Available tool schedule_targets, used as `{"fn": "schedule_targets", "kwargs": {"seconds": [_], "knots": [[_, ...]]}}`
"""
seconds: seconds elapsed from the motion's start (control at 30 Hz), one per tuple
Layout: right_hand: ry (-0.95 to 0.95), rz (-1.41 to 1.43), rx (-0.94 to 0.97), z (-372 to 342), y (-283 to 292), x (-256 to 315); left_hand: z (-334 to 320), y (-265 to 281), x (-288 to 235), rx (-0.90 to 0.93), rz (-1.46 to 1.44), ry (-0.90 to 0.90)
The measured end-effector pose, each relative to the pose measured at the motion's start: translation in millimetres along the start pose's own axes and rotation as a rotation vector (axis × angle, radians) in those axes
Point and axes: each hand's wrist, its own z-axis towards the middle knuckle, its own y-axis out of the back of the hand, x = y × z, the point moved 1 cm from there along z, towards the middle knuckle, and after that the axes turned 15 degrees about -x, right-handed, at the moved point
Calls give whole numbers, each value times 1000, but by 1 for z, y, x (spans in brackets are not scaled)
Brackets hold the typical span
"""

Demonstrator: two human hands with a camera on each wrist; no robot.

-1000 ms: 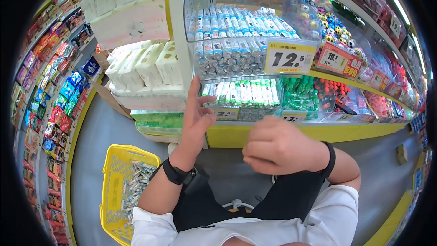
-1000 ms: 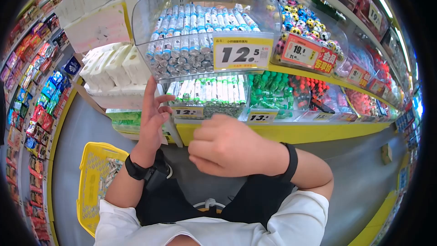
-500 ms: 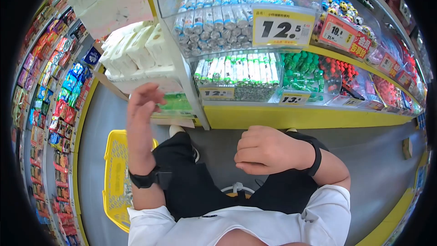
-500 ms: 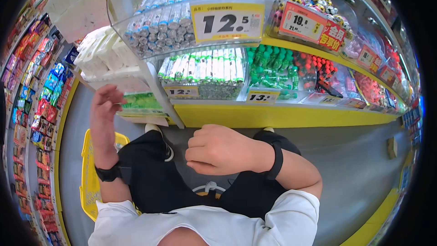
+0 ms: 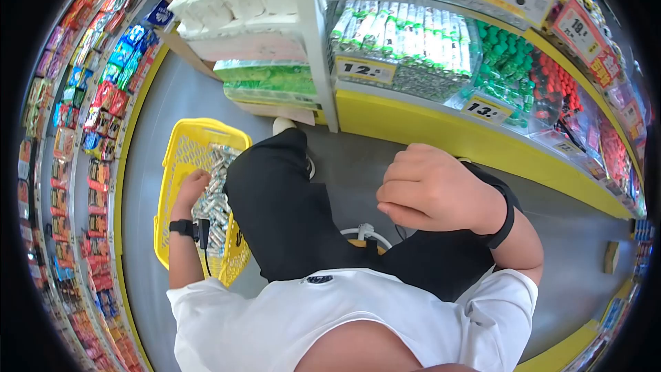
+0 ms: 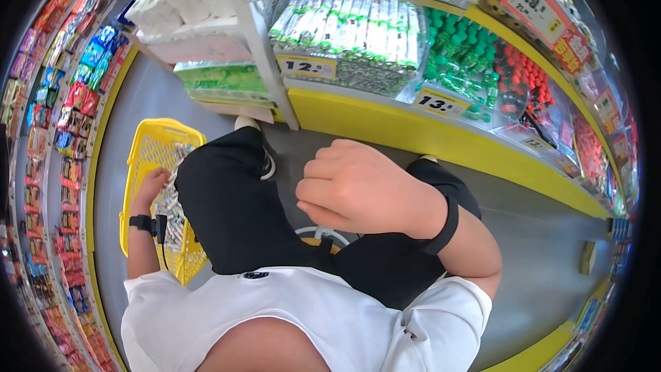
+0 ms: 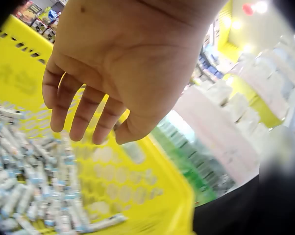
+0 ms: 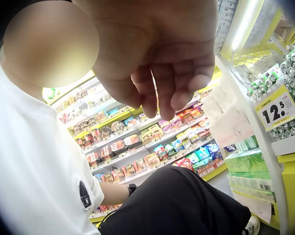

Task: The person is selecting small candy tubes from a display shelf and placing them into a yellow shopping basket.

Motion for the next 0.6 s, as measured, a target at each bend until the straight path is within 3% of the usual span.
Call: {"fn": "schedule_targets", "kwargs": {"seconds": [0.1, 0.17, 0.33, 0.43, 0.57, 0.6], "knots": [[-12, -20, 32, 0, -2, -2, -6, -16, 86, 95, 265, 58], [-25, -22, 37, 0, -2, -4, -23, -19, 111, 249, 260, 303], [-65, -30, 29, 3, -6, -4, -53, -22, 162, 362, 400, 279], [-85, -24, 39, 5, -7, -4, -71, -29, 181, 455, 402, 368], [-93, -19, 38, 7, -8, -6, -97, -40, 174, 570, 394, 385], [-95, -15, 36, 7, -8, -7, -85, -51, 226, 702, 322, 226]]}}
